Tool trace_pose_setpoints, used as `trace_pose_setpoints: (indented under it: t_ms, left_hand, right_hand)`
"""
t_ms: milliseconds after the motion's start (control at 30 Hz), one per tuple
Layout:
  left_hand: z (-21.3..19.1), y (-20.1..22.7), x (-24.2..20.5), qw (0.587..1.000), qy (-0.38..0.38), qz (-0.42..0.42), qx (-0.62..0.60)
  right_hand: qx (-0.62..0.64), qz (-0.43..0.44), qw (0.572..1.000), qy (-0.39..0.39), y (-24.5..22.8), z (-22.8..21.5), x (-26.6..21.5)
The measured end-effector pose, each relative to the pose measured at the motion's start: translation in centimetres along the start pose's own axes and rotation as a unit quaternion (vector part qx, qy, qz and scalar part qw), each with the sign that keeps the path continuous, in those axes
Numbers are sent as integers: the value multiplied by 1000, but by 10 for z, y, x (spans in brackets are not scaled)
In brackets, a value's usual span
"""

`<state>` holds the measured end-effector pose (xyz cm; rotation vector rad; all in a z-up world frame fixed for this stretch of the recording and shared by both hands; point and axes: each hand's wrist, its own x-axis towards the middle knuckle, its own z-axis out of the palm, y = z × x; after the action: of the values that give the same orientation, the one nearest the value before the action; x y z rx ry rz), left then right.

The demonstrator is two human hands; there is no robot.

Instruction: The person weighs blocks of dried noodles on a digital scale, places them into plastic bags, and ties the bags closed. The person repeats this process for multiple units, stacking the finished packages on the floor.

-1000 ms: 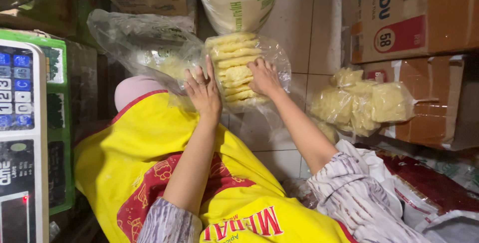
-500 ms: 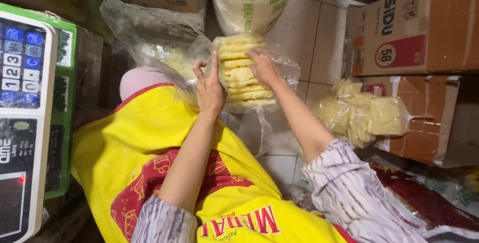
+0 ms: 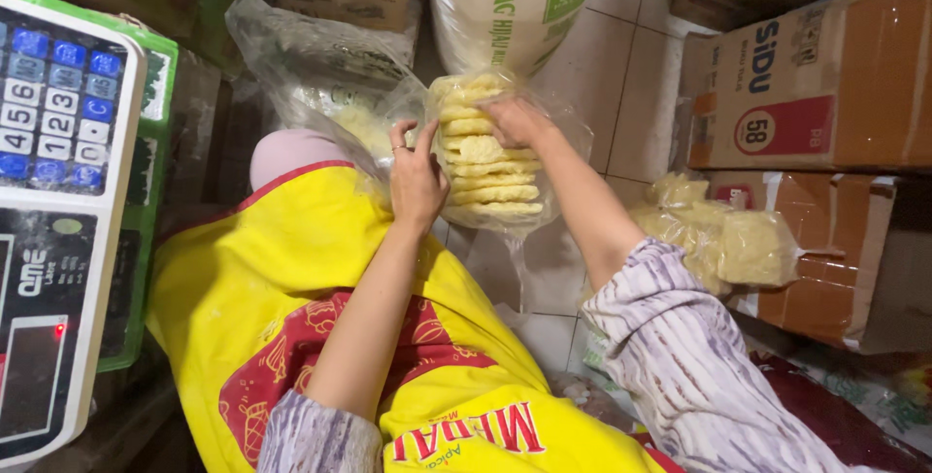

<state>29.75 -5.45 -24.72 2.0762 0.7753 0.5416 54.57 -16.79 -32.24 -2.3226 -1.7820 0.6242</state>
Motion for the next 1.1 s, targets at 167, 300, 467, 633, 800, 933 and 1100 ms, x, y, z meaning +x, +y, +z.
trace_pose_setpoints:
  t_ms: [167, 300, 467, 633, 800, 933, 1100]
  left_hand:
    - [3, -2, 2, 999, -21, -10, -44]
    - [5, -5, -4, 998, -3, -1, -65]
    - [5, -8, -2, 997, 13, -2, -76]
    - [5, -6, -3, 997, 4, -14, -81]
    - [-6, 9, -7, 994, 69, 32, -81]
    - [-17, 25, -9, 992, 70, 26, -98]
    - [-39, 51, -5, 915, -48, -173, -361]
  right_hand:
    - [-77, -4, 997, -13, 8, 16, 16]
    - [-120, -16, 993, -7, 4, 21, 14]
    - [-112, -79, 988, 68, -13, -7, -8]
    - [-59, -143, 976, 155, -40, -65, -51]
    - [57, 2, 977, 204, -79, -122, -93]
    - [202, 112, 957, 178, -102, -161, -107]
    - [399, 61, 899, 168, -148, -198, -91]
